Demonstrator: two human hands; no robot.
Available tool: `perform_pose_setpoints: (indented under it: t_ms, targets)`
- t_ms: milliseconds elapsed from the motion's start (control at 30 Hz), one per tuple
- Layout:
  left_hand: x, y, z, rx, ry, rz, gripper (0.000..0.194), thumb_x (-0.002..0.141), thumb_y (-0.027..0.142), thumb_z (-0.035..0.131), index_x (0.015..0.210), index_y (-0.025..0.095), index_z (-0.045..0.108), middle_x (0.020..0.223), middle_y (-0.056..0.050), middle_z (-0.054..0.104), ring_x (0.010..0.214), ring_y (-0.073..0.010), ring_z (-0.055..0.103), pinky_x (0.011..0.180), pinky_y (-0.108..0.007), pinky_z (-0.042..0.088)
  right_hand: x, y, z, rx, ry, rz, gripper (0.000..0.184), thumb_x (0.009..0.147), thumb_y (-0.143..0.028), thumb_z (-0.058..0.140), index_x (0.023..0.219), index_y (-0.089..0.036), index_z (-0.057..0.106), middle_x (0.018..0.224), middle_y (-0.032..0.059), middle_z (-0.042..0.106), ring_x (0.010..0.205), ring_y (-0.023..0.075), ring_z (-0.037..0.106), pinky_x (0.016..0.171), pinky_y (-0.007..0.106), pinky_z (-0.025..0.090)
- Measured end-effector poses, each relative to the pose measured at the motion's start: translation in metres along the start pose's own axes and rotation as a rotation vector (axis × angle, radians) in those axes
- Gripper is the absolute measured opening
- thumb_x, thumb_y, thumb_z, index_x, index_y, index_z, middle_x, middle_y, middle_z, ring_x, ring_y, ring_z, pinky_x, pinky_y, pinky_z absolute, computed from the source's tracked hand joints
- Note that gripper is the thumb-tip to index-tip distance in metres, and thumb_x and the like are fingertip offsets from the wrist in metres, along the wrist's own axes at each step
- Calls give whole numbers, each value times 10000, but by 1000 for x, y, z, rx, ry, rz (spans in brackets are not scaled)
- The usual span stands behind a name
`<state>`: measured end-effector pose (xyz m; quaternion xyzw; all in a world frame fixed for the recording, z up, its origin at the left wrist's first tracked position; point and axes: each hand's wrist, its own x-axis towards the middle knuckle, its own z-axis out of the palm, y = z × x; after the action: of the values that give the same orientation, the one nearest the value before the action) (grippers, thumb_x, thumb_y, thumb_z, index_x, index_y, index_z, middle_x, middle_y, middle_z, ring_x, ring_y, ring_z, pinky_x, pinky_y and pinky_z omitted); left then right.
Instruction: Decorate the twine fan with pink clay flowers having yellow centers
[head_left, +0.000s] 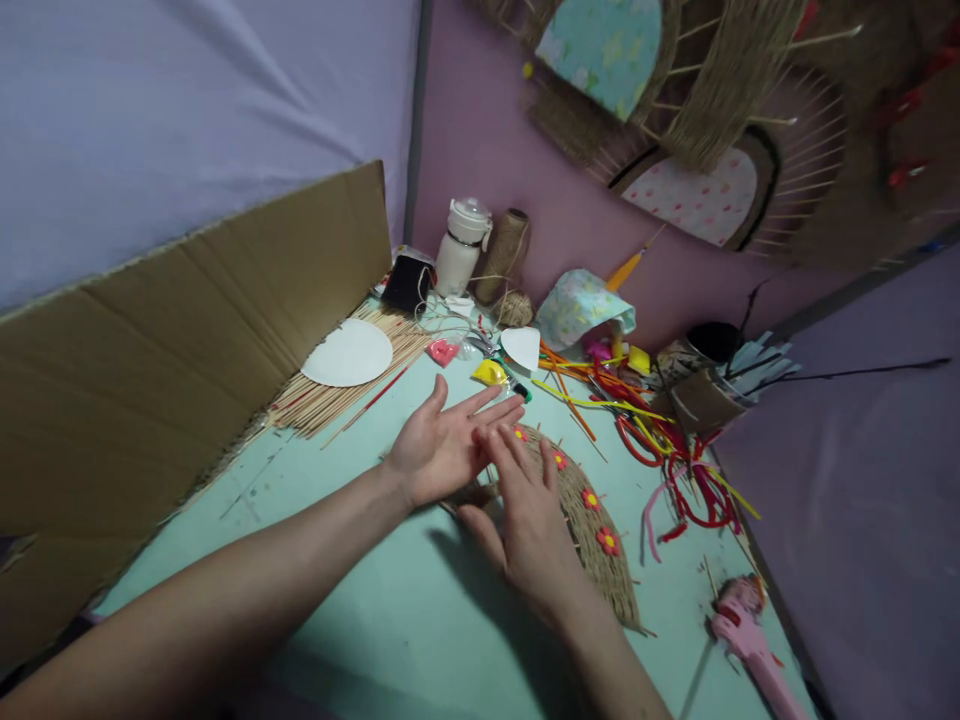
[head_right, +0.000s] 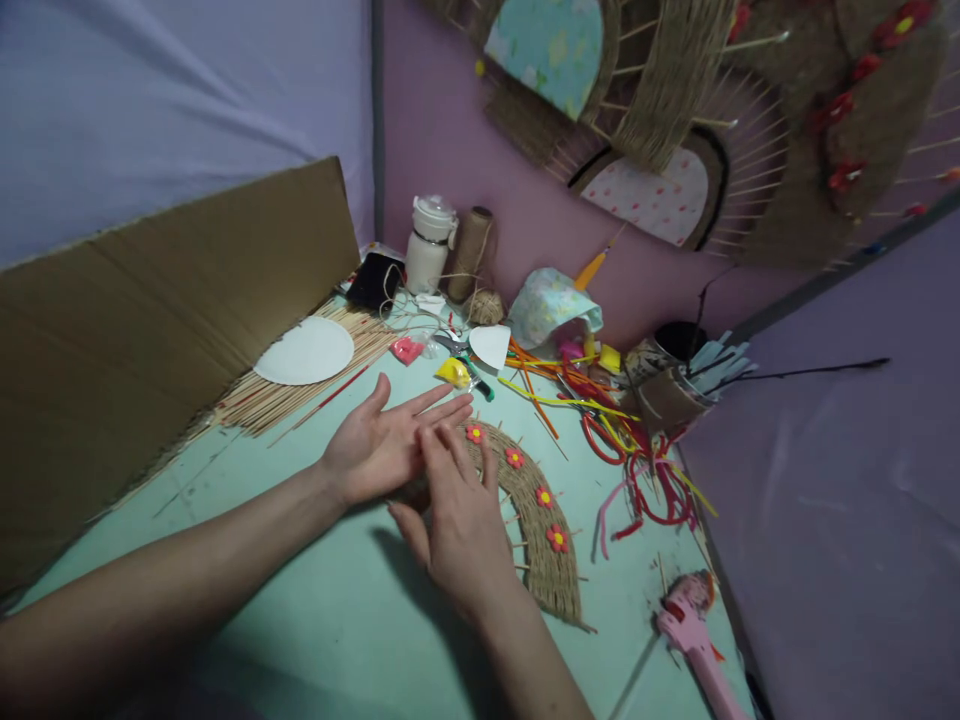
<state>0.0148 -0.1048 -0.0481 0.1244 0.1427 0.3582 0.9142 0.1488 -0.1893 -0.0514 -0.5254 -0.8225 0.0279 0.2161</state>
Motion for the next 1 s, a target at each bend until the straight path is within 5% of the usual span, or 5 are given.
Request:
perform_pose_setpoints:
  t_ms: [367, 500, 633, 800, 1000]
  targets:
    - [0, 4, -1, -100, -42, -41, 723, 912, 567, 390, 1436, 71, 350, 1458, -194, 454, 1398, -268, 363, 1134, -405, 275, 6, -3, 2, -10, 7, -47, 803, 944, -378, 504, 1546, -156, 21, 1511, 166, 394, 1428, 283, 314, 1165, 591, 175]
    - [-1, 5, 0, -136, -39, -10, 787, 916, 596, 349, 1474, 48, 265, 1498, -211, 389, 1402, -273, 354, 1152, -405, 240, 7, -3, 2, 14, -74, -164, 770, 958, -373, 474, 1538, -113, 39, 1510, 178, 392, 1434, 262, 305, 1160, 552, 234]
    - [-2, 4, 0, -147, -40, -41, 850, 891, 662, 334, 1478, 52, 262, 1503, -211, 381, 1421, -274, 316, 1160, -415, 224, 9, 0, 4, -39, -13, -86, 792, 946, -403, 499, 1538, -115, 59, 1509, 190, 388, 1429, 288, 311, 1156, 576, 229]
    - [-1, 5, -1, -144, -39, -35, 823, 902, 628, 346, 1475, 42, 262, 1505, -211, 378, 1417, -263, 327, 1159, -394, 224, 8, 0, 4, 4, -62, -225, 792, 959, -406, 472, 1539, -104, 26, 1510, 182, 391, 1440, 269, 290, 1151, 533, 275]
    - [0, 5, -4, -139, -53, -95, 859, 881, 676, 338, 1470, 54, 273, 1487, -218, 404, 1410, -281, 339, 1150, -429, 240, 9, 2, 4, -42, -29, -151, 859, 935, -501, 485, 1540, -105, 22, 1511, 197, 383, 1436, 300, 292, 1149, 576, 246]
